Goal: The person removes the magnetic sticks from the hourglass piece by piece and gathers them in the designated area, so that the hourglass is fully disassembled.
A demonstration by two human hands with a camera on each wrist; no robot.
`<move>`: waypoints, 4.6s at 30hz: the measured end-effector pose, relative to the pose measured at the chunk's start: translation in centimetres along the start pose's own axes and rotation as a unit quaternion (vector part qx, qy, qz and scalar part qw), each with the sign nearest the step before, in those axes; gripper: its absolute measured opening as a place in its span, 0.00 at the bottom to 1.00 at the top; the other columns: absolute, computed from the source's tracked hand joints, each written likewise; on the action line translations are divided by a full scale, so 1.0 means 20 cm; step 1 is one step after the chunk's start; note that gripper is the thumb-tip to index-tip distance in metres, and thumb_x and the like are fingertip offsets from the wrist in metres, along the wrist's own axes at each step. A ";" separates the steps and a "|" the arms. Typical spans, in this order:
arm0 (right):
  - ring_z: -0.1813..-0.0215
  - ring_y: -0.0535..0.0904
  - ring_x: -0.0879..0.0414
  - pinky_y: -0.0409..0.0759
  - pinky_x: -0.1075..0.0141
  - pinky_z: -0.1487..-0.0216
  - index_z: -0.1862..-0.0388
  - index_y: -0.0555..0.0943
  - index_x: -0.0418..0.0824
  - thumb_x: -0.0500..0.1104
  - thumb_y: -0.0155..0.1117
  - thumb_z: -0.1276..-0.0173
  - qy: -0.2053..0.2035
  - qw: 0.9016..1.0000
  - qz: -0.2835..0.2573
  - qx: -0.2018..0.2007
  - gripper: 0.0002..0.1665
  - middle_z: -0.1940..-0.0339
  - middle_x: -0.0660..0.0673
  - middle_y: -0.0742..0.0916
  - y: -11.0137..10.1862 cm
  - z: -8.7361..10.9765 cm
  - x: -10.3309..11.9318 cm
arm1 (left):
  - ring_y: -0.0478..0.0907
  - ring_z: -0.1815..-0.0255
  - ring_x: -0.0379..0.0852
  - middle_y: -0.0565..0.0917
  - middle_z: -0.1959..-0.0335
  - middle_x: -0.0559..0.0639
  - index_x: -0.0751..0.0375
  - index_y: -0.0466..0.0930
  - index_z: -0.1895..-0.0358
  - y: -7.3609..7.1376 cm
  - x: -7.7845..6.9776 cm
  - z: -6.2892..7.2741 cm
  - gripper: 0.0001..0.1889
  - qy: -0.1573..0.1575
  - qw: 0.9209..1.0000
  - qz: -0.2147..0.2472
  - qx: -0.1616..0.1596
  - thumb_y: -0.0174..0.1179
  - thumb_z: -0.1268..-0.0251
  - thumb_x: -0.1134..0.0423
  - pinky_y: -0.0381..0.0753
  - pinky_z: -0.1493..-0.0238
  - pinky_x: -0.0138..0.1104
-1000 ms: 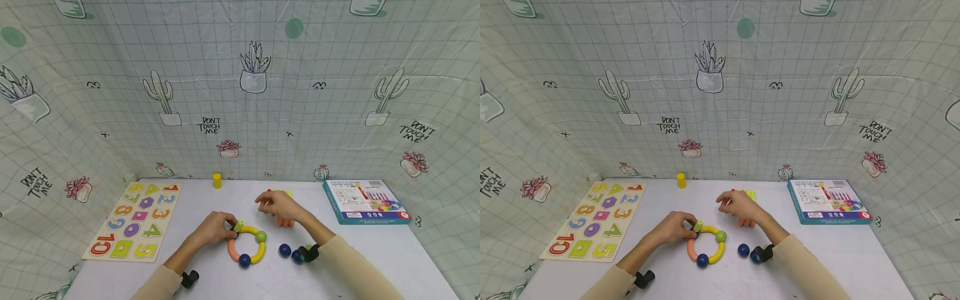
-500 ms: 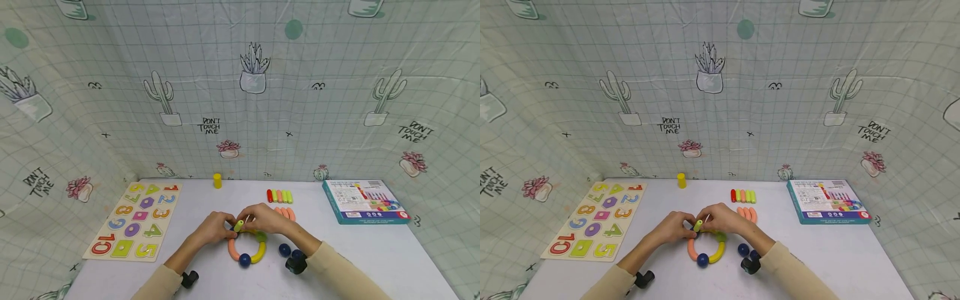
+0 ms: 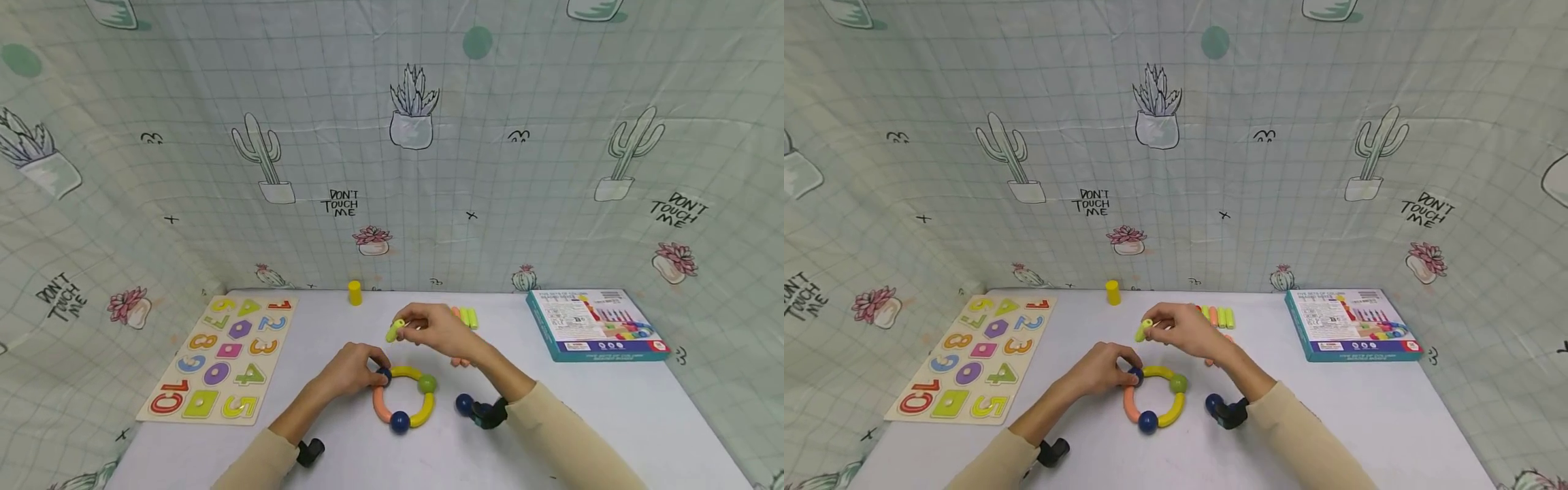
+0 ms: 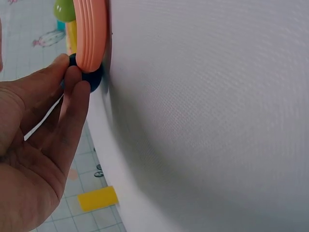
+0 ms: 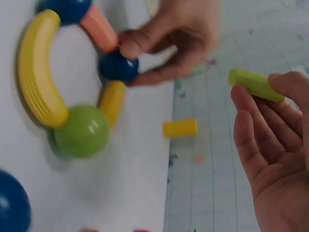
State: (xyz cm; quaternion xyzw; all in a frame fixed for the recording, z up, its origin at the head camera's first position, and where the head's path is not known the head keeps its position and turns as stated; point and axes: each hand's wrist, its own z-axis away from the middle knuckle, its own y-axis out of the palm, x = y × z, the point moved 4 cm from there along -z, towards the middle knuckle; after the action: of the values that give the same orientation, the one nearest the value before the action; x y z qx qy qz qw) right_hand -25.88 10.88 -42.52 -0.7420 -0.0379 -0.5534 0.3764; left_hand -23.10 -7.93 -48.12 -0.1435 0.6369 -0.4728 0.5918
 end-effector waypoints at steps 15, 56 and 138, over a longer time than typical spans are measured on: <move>0.48 0.80 0.40 0.84 0.53 0.52 0.28 0.68 0.30 0.46 0.52 0.19 0.140 0.982 -0.040 -0.121 0.29 0.46 0.32 0.81 -0.49 0.13 -0.43 | 0.78 0.57 0.45 0.87 0.59 0.45 0.53 0.88 0.58 -0.01 0.01 0.01 0.10 0.001 1.000 0.005 -0.007 0.75 0.44 0.62 0.78 0.47 0.45; 0.70 0.81 0.53 0.80 0.63 0.69 0.39 0.78 0.29 0.43 0.61 0.26 0.255 0.950 0.128 -0.123 0.23 0.61 0.39 0.87 -0.56 0.21 -0.67 | 0.77 0.60 0.40 0.86 0.59 0.44 0.53 0.88 0.56 0.00 0.00 0.02 0.11 0.018 1.000 -0.006 0.013 0.74 0.42 0.62 0.79 0.54 0.37; 0.62 0.72 0.67 0.73 0.73 0.65 0.50 0.85 0.54 0.53 0.77 0.41 -0.022 0.932 0.337 0.130 0.20 0.49 0.55 0.79 0.32 0.23 -0.09 | 0.71 0.81 0.29 0.79 0.81 0.33 0.50 0.89 0.69 0.04 -0.03 0.13 0.03 0.115 0.989 -0.039 0.088 0.74 0.42 0.60 0.71 0.76 0.25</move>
State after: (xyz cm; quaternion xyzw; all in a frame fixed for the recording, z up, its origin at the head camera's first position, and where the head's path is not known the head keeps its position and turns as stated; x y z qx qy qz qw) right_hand -19.93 9.65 -47.81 -0.6676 0.1340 -0.3681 0.6331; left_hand -20.32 -8.16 -48.04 -0.0609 0.6506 -0.5631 0.5059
